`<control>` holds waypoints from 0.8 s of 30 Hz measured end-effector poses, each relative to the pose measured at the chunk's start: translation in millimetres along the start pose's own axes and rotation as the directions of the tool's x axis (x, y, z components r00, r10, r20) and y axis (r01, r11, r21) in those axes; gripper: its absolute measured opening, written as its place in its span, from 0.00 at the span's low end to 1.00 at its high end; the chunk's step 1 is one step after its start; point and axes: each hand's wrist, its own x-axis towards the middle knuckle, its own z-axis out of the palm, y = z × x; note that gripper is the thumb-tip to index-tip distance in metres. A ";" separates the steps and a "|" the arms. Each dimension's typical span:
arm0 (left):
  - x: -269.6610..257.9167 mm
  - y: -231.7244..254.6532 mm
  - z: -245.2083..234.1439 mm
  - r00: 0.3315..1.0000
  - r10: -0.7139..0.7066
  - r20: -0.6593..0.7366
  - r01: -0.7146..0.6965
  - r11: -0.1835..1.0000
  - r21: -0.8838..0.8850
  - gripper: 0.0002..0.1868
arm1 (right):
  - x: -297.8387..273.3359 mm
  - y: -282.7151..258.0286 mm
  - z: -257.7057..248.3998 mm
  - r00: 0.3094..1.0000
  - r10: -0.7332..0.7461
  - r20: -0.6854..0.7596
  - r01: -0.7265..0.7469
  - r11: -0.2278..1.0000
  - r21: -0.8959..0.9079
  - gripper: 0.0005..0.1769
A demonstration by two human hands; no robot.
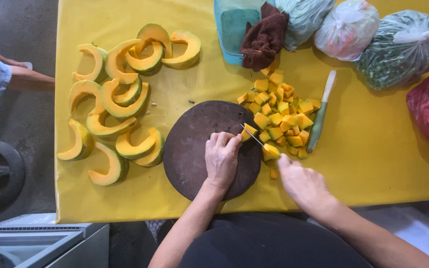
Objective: The person uses a knife to cut pumpkin slices into small cubes on a wooden cutting board. The diced pumpkin accumulates on the table next to the board.
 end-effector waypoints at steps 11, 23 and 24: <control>5.3 3.7 6.9 1.000 -0.021 -0.022 0.021 1.000 -0.007 0.06 | 19.4 13.6 -18.9 0.993 -0.057 0.099 0.028 0.964 0.265 0.16; 1.4 -0.5 -5.0 0.999 -0.044 -0.008 0.043 0.996 -0.077 0.07 | 46.5 -5.4 -20.3 0.994 -0.108 0.032 0.096 0.958 0.270 0.14; 1.2 -1.9 -5.7 0.999 -0.050 -0.010 0.049 0.996 -0.077 0.06 | 41.5 -2.4 -24.8 0.985 -0.140 0.101 0.097 0.933 0.347 0.17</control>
